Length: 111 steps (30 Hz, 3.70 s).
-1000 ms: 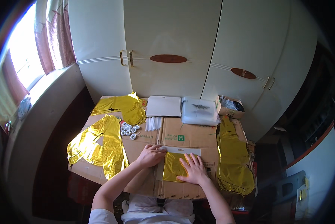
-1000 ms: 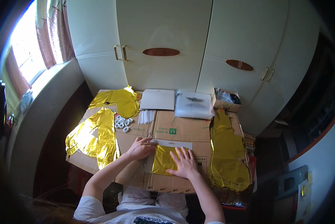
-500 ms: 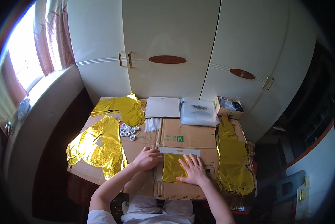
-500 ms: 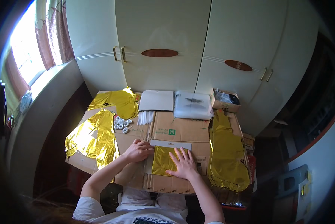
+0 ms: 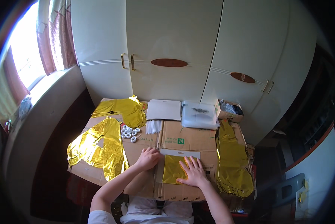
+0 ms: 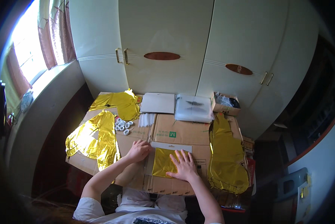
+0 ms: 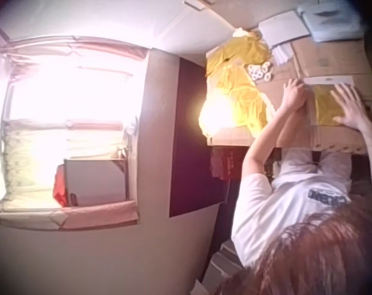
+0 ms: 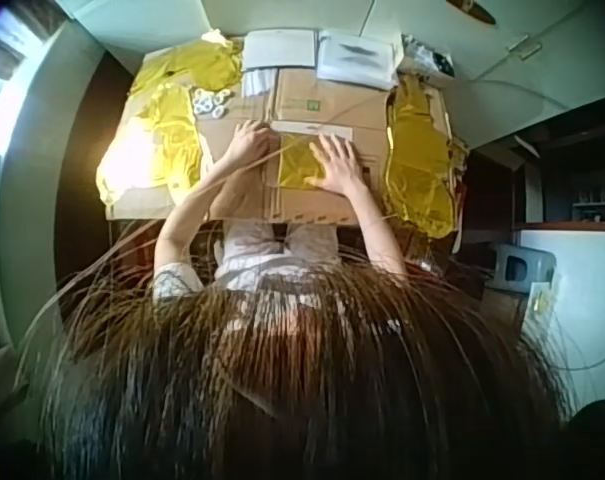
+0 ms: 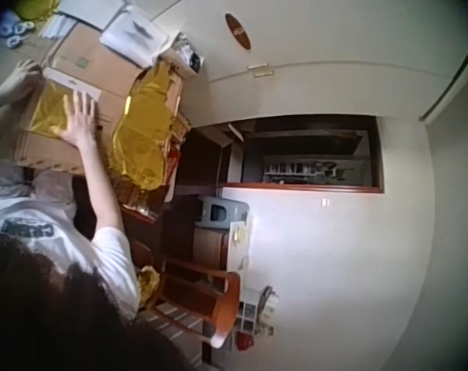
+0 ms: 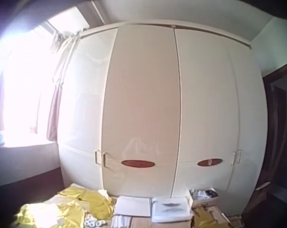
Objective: Folding and preparing gold-colored foil bags at a workstation.
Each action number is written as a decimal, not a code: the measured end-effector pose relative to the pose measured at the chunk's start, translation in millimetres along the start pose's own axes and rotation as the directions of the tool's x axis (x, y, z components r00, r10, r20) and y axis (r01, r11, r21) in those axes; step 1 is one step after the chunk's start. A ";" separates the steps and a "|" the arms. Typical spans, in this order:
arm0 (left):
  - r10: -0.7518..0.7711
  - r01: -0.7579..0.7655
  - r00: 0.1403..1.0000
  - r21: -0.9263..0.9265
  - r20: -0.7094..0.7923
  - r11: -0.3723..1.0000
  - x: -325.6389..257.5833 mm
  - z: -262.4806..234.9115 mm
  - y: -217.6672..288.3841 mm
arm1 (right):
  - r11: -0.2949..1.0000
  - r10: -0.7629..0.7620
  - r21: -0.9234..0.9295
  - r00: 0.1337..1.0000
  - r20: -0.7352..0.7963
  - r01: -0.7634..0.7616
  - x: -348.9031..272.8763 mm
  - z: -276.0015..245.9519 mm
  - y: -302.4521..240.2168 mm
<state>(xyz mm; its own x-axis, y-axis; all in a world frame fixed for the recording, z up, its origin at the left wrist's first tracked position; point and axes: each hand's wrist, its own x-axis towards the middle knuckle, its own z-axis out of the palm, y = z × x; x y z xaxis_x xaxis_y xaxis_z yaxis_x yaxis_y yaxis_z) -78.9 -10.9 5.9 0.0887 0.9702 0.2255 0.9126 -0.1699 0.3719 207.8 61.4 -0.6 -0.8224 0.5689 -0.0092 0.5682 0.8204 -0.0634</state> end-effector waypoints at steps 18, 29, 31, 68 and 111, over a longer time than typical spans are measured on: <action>-0.304 0.421 0.901 -0.458 0.308 0.783 42.9 7.2 9.7 | 0.999 0.009 -0.037 0.999 0.038 -0.008 0.3 -5.8 -1.6; -0.423 0.606 0.792 -0.488 0.439 0.629 44.8 -3.1 22.5 | 1.000 0.001 -0.015 1.000 0.017 -0.001 0.2 -2.4 -0.4; -0.417 0.610 0.789 -0.498 0.451 0.617 44.4 -7.0 24.6 | 1.000 0.003 -0.015 1.000 0.023 -0.003 0.2 -3.0 -1.2; -0.445 0.605 0.796 -0.561 0.410 0.565 33.0 3.8 31.8 | 1.000 -0.001 -0.023 0.999 0.032 0.002 1.2 -5.4 -2.2; -0.471 0.606 0.795 -0.544 0.383 0.581 44.4 4.7 16.4 | 0.999 -0.001 -0.034 1.000 0.028 0.002 1.1 0.5 -0.4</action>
<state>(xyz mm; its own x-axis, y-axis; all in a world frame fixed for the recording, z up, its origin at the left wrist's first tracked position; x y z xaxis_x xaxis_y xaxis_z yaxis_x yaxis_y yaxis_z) -58.1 30.1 17.7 -0.2063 0.9174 -0.3404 0.3668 0.3950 0.8423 206.7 61.7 -1.0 -0.8232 0.5666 -0.0374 0.5676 0.8228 -0.0295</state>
